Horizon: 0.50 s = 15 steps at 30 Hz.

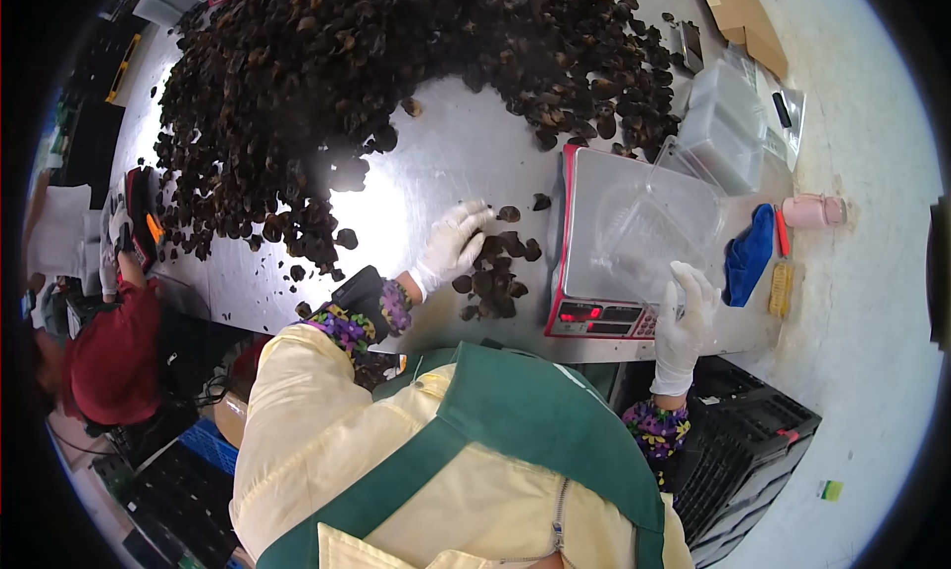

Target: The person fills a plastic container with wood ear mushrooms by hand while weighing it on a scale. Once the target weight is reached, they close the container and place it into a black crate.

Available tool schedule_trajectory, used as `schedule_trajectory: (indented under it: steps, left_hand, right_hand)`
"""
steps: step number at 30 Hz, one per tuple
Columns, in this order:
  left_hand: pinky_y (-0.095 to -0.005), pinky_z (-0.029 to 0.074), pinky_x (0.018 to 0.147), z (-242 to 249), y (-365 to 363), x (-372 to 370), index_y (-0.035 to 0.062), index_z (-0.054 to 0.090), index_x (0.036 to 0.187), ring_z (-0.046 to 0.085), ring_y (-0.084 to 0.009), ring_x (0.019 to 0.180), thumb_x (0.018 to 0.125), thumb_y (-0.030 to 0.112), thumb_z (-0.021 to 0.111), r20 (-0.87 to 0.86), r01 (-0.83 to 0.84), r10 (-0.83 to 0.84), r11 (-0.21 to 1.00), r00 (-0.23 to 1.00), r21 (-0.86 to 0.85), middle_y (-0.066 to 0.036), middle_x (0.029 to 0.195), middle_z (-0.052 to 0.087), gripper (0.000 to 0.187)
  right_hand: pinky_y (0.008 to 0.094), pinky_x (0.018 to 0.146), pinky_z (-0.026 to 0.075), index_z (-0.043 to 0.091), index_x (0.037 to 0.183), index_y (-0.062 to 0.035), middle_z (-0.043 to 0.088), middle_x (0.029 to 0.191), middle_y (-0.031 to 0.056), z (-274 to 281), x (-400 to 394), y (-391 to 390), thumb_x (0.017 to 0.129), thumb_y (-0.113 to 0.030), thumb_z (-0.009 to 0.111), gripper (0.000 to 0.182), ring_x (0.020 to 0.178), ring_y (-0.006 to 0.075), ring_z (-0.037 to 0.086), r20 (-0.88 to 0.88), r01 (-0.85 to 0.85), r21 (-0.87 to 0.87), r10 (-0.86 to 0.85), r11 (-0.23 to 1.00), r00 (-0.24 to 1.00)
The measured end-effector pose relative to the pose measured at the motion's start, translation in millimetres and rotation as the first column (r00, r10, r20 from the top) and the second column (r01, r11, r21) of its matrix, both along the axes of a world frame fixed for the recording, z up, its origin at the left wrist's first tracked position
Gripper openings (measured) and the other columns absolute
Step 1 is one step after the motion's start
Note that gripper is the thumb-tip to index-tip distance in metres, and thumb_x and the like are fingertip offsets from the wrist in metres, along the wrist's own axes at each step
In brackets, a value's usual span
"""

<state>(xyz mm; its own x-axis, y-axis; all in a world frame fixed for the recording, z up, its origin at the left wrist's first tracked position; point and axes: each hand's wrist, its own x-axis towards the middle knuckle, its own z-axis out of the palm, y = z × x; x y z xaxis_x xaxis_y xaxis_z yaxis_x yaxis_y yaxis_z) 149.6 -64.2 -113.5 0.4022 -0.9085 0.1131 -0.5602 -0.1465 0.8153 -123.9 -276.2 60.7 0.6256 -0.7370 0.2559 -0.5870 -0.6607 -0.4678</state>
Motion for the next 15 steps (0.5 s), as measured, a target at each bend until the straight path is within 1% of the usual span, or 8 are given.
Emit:
schedule_trajectory:
  steps: [2, 4, 6, 8, 11, 12, 14, 15]
  left_hand:
    - [-0.0504, 0.037, 0.11, 8, -12, 6, 0.01, 0.054, 0.136, 0.048, -0.04, 0.129, 0.09, 0.026, 0.064, 0.248, -0.114, 0.116, 0.993, 0.962, -0.023, -0.019, 0.14, 0.051, 0.049]
    - [-0.0504, 0.031, 0.115, 3, -32, 12, 0.0112, 0.047, 0.143, 0.043, -0.039, 0.135, 0.093, 0.037, 0.063, 0.202, -0.082, 0.072, 0.996, 0.977, 0.044, -0.02, 0.147, 0.045, 0.058]
    - [-0.0504, 0.028, 0.117, -5, -51, 10, 0.0096, 0.047, 0.144, 0.039, -0.0393, 0.139, 0.094, 0.044, 0.059, 0.412, 0.079, -0.11, 0.993, 0.905, 0.093, -0.021, 0.148, 0.044, 0.062]
    - [-0.0498, 0.028, 0.118, -8, -52, 1, 0.005, 0.05, 0.141, 0.038, -0.0376, 0.141, 0.094, 0.048, 0.057, 0.305, 0.225, -0.245, 0.969, 0.92, 0.1, -0.022, 0.148, 0.044, 0.064]
    - [-0.0486, 0.036, 0.114, -15, -32, -15, 0.0045, 0.056, 0.134, 0.045, -0.0389, 0.135, 0.093, 0.038, 0.062, 0.243, 0.399, -0.405, 0.914, 0.881, 0.075, -0.021, 0.142, 0.051, 0.053]
    - [-0.0465, 0.042, 0.107, -4, -30, -15, 0.0063, 0.059, 0.13, 0.049, -0.0379, 0.13, 0.093, 0.032, 0.064, 0.15, 0.407, -0.425, 0.903, 0.893, 0.14, -0.019, 0.136, 0.055, 0.046]
    - [-0.044, 0.045, 0.103, 14, -40, -8, 0.0084, 0.06, 0.129, 0.05, -0.0366, 0.129, 0.091, 0.027, 0.065, -0.002, 0.391, -0.446, 0.783, 0.895, 0.484, -0.017, 0.137, 0.055, 0.043]
    - [-0.044, 0.045, 0.103, 21, -47, -7, 0.0084, 0.06, 0.129, 0.05, -0.0366, 0.129, 0.091, 0.027, 0.065, -0.009, 0.395, -0.448, 0.779, 0.894, 0.487, -0.017, 0.137, 0.055, 0.043]
  right_hand:
    - [0.0525, 0.115, 0.024, 0.068, 0.119, -0.0139, 0.064, 0.12, 0.0073, 1, 0, 1, 0.09, -0.009, 0.066, 0.029, 0.118, 0.0265, 0.057, 0.0, 0.0, -0.005, 0.0, 1.0, 1.0]
    - [0.0522, 0.115, 0.025, 0.068, 0.119, -0.0138, 0.064, 0.12, 0.0076, 1, -1, 0, 0.09, -0.009, 0.066, 0.029, 0.117, 0.0266, 0.058, 0.005, -0.003, -0.01, 0.003, 1.0, 1.0]
    - [0.0503, 0.113, 0.027, 0.067, 0.118, -0.0132, 0.064, 0.119, 0.0084, -1, -3, -2, 0.09, -0.008, 0.065, 0.029, 0.116, 0.0273, 0.058, 0.009, -0.011, -0.025, 0.011, 1.0, 1.0]
    - [0.0498, 0.112, 0.029, 0.067, 0.119, -0.0125, 0.064, 0.119, 0.0088, 2, -8, -2, 0.09, -0.008, 0.065, 0.029, 0.115, 0.0277, 0.058, 0.023, -0.013, -0.029, 0.014, 0.999, 1.0]
    - [0.0478, 0.109, 0.032, 0.067, 0.119, -0.011, 0.064, 0.119, 0.0095, 5, -20, -6, 0.09, -0.008, 0.065, 0.029, 0.114, 0.0286, 0.058, 0.019, 0.007, -0.034, -0.007, 0.999, 1.0]
    - [0.0464, 0.108, 0.033, 0.066, 0.118, -0.0101, 0.064, 0.119, 0.0098, 4, -23, -6, 0.09, -0.007, 0.065, 0.029, 0.114, 0.029, 0.058, 0.001, 0.025, -0.027, -0.025, 0.999, 1.0]
    - [0.0451, 0.107, 0.034, 0.066, 0.119, -0.0092, 0.064, 0.119, 0.0111, -2, -29, -6, 0.09, -0.007, 0.065, 0.029, 0.114, 0.0292, 0.057, -0.014, 0.053, -0.028, -0.054, 0.998, 0.998]
    - [0.0438, 0.106, 0.036, 0.066, 0.119, -0.0082, 0.063, 0.12, 0.0124, -6, -31, -6, 0.09, -0.007, 0.065, 0.029, 0.115, 0.0295, 0.056, -0.026, 0.074, -0.031, -0.075, 0.997, 0.997]
